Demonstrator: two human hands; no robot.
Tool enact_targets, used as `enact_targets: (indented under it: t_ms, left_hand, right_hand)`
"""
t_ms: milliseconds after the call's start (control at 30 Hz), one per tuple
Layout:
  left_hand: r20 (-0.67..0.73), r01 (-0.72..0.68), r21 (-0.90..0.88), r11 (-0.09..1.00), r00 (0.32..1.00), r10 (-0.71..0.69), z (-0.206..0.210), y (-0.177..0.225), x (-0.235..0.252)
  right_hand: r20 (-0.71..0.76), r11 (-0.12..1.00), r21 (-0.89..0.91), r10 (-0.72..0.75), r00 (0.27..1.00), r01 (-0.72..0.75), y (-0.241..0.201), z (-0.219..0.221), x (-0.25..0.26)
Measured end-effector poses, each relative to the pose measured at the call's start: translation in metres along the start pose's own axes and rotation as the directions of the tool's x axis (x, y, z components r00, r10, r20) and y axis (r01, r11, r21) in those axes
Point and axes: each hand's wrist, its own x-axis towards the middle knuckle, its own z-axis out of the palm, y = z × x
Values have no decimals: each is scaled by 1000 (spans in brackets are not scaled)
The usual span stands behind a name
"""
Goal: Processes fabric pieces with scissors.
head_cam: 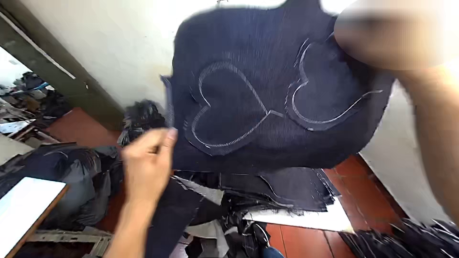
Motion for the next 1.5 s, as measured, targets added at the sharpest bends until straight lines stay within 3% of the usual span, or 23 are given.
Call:
enact_targets:
  t_ms: [100, 167, 200, 267, 367, 433, 500, 600, 700, 800, 833, 1000, 1100, 1167, 1200, 1233, 1267, 1300, 1500]
  left_hand:
    - [160, 212, 7, 977, 964, -210, 103, -31, -39]
    - [208, 320, 24, 947, 925, -318, 144, -33, -70]
    - [212, 349, 50, 936, 912, -351, 156, -29, -79]
    - [149, 383, 106, 918, 906, -395, 170, -21, -84]
    - [38, 476, 81, 876, 876, -480, 171, -20, -85]
    - [-28, 508, -45, 860, 860, -509, 167, -28, -97]
    - [-6, 518, -181, 836, 849, -528, 154, -43, -128]
    - [237, 539, -242, 807, 839, -490, 138, -80, -200]
    - [560, 617, -67, 784, 673, -482, 139, -110, -266]
    - [717, 657, -12, 754, 531, -451, 131, -126, -273]
    - [753, 662, -40, 748, 512, -413, 119, -129, -269]
    - [656, 521, -413, 747, 739, -152, 59, -126, -242]
    - [653, 419, -350, 838, 750, -103, 37, -108, -212]
    - [713, 390, -277, 878, 696, -84, 28, -103, -199]
    - [751, 381, -252, 890, 656, -69, 25, -102, -193]
    - [790, 376, -228, 898, 611, -55, 23, -101, -186]
    - [822, 371, -206, 905, 567, -46, 21, -101, -180]
    - [846, 368, -195, 909, 533, -34, 20, -100, -175]
    - [884, 333, -242, 911, 462, 66, 10, -92, -158]
  right_hand:
    - [327, 990, 115, 39, 944, -80, 52, 138, -25]
    - [518, 957, 161, 126, 846, -242, 75, 227, -74]
    - [565, 928, 179, 174, 807, -326, 69, 256, -95]
    - [547, 866, 336, 141, 825, -371, 20, 289, -127]
    - [556, 793, 531, -60, 829, -299, -107, 274, -156]
    - [580, 866, 446, -88, 810, -226, -158, 268, -162]
    - [631, 919, 343, -71, 773, -196, -174, 275, -165]
    - [688, 937, 298, -79, 721, -182, -173, 280, -159]
    - [727, 949, 266, -83, 681, -168, -172, 278, -155]
    - [717, 955, 251, -75, 693, -156, -174, 280, -153]
    - [690, 957, 251, -74, 720, -142, -172, 283, -156]
    - [451, 987, 163, -65, 890, -10, -169, 277, -157]
    - [301, 994, 42, -108, 948, 100, -179, 237, -150]
    - [447, 989, 65, -149, 882, 134, -194, 200, -153]
    - [611, 989, 91, -148, 778, 117, -205, 178, -154]
    - [767, 991, 84, -133, 627, 107, -218, 160, -155]
    - [842, 988, 82, -137, 522, 127, -228, 151, -159]
    - [863, 983, 94, -158, 481, 155, -235, 148, -167]
    - [675, 881, 130, -414, 610, 454, -260, 166, -212]
